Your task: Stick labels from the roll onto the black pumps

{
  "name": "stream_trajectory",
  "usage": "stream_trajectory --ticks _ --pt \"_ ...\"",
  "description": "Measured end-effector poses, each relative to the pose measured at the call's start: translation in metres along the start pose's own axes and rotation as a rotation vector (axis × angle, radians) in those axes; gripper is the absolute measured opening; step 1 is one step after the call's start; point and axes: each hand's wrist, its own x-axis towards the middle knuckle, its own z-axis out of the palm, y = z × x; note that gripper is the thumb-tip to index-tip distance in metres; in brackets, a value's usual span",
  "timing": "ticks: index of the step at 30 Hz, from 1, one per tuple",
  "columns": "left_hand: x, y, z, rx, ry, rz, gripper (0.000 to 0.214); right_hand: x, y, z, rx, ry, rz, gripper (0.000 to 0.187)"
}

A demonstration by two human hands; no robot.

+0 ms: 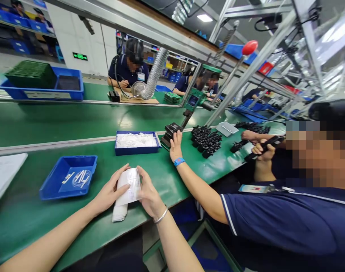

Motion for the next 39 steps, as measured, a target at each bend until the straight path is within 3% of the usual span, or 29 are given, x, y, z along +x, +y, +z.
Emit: stream_trajectory --ticks 7,10,12,15,19,24,28,34,39 --pt "-0.001 -0.003 0.005 -0.166 -0.079 -0.027 0.069 0.010 -0.004 -0.002 0.343 0.294 0.137 0.073" --pt "-0.001 -0.002 0.006 -0.306 -0.073 -0.058 0.076 0.018 -0.013 -0.010 0.520 0.521 0.095 0.053" --pt "0.000 -0.001 0.007 -0.358 -0.065 -0.066 0.078 0.025 -0.024 -0.015 0.603 0.593 0.067 0.035" --pt "0.000 -0.002 0.007 -0.378 -0.061 -0.061 0.078 0.036 -0.044 -0.017 0.634 0.565 0.034 0.017" --pt "-0.002 -0.001 0.006 -0.320 -0.076 -0.026 0.074 0.048 -0.067 -0.012 0.670 0.469 -0.002 0.016" --pt "-0.011 0.005 0.007 0.048 -0.148 0.177 0.061 0.063 -0.081 -0.005 0.667 0.517 -0.015 0.012" --pt "-0.017 0.007 0.013 0.330 -0.228 0.281 0.069 0.071 -0.095 0.000 0.663 0.532 0.011 0.010" --pt "-0.013 -0.002 0.016 0.487 -0.117 0.291 0.073 0.073 -0.118 0.002 0.665 0.529 0.079 0.009" --pt "-0.006 -0.006 0.013 0.497 -0.111 0.300 0.074 0.073 -0.115 0.003 0.595 0.517 0.067 0.009"
